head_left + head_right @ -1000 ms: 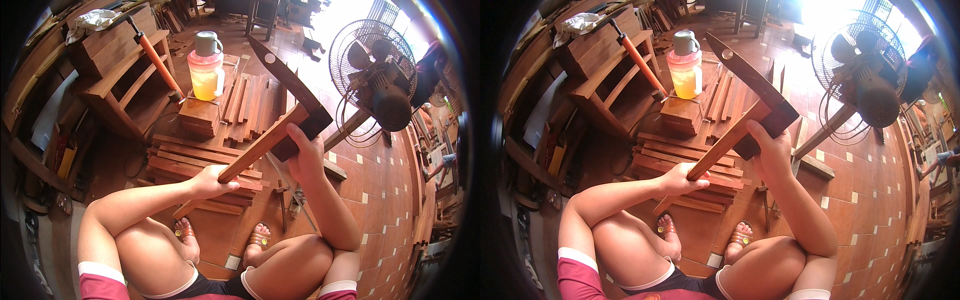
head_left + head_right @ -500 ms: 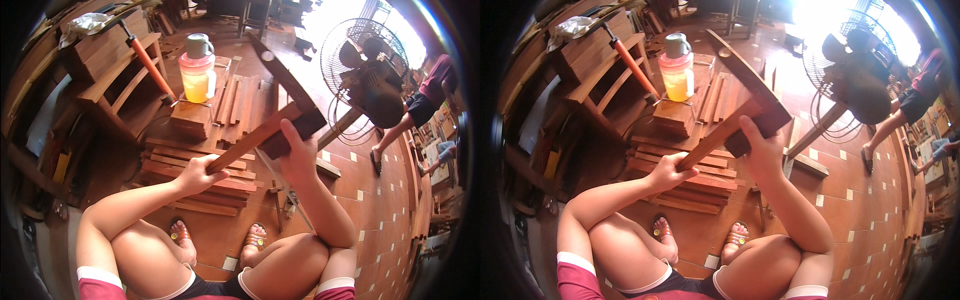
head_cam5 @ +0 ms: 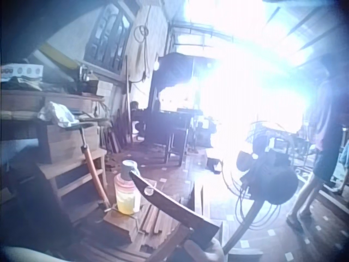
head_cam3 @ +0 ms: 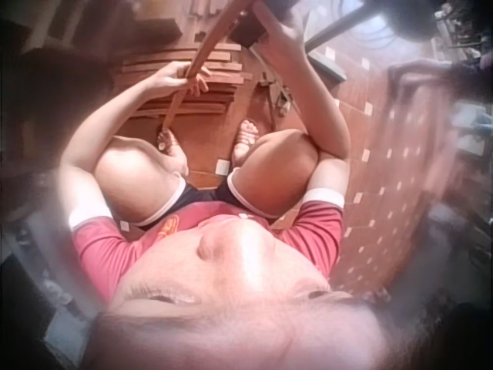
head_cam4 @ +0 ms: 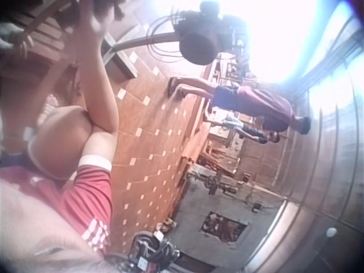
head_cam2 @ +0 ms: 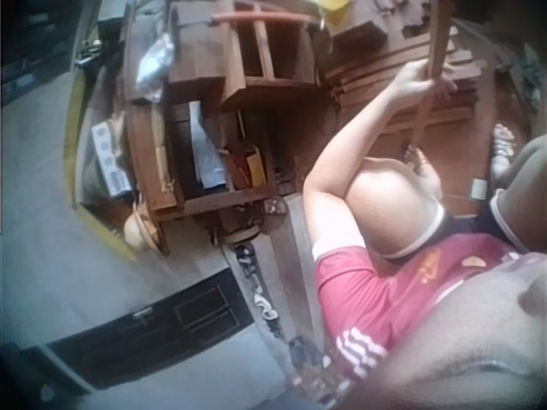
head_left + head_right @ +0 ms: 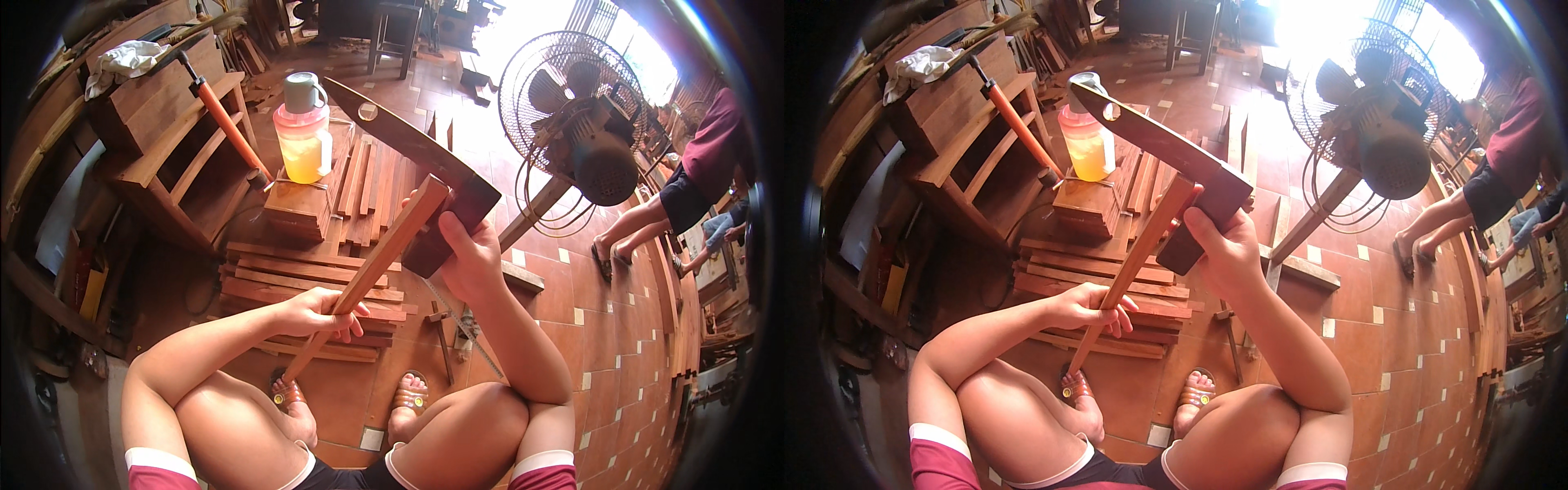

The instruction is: The person sits on the floor and repeatedly measures wooden planks using a metal ruler and a try square. They handle each plank individually, aligning the tools to check dimensions and angles, then set the planks aside.

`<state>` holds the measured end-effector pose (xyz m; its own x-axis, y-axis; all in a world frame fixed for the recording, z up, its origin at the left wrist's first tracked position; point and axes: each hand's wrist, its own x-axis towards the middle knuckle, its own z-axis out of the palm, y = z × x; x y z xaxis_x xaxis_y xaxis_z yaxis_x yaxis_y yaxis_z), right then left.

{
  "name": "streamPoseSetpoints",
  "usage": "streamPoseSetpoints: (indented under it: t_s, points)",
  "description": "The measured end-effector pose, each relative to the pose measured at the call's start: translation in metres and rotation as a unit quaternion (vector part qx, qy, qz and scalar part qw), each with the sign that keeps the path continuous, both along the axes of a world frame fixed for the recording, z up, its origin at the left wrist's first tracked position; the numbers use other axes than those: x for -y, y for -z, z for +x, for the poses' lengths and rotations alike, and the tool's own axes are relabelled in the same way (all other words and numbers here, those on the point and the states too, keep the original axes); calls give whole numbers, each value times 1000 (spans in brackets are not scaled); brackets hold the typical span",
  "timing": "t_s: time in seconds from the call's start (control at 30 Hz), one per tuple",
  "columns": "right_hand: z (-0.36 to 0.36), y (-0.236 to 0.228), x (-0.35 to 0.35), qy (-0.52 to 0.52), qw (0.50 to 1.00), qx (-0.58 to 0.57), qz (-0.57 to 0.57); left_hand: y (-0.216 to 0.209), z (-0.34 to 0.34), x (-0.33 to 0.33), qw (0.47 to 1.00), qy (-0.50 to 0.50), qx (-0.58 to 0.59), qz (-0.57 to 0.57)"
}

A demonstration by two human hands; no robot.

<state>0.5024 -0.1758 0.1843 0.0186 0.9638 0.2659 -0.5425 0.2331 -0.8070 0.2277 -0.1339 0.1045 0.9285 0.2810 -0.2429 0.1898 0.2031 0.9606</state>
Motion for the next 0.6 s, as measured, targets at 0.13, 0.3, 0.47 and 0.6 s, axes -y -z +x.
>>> streamPoseSetpoints:
  t_s: [0.13, 0.3, 0.47, 0.6]
  points:
    - [0, 0, 0, -22, 1000, -3, 0, -4, -1, 0, 1000, 20, -5, -16]
    - [-7, -11, 3, -36, 998, -49, 4, 0, -3, 1, 998, 46, -12, -27]
    - [-2, -6, 2, -52, 998, -5, 28, 3, 0, 1, 998, 44, -11, -32]
    - [-3, -4, 2, -67, 997, 4, 23, 10, -2, 3, 998, 44, 11, -38]
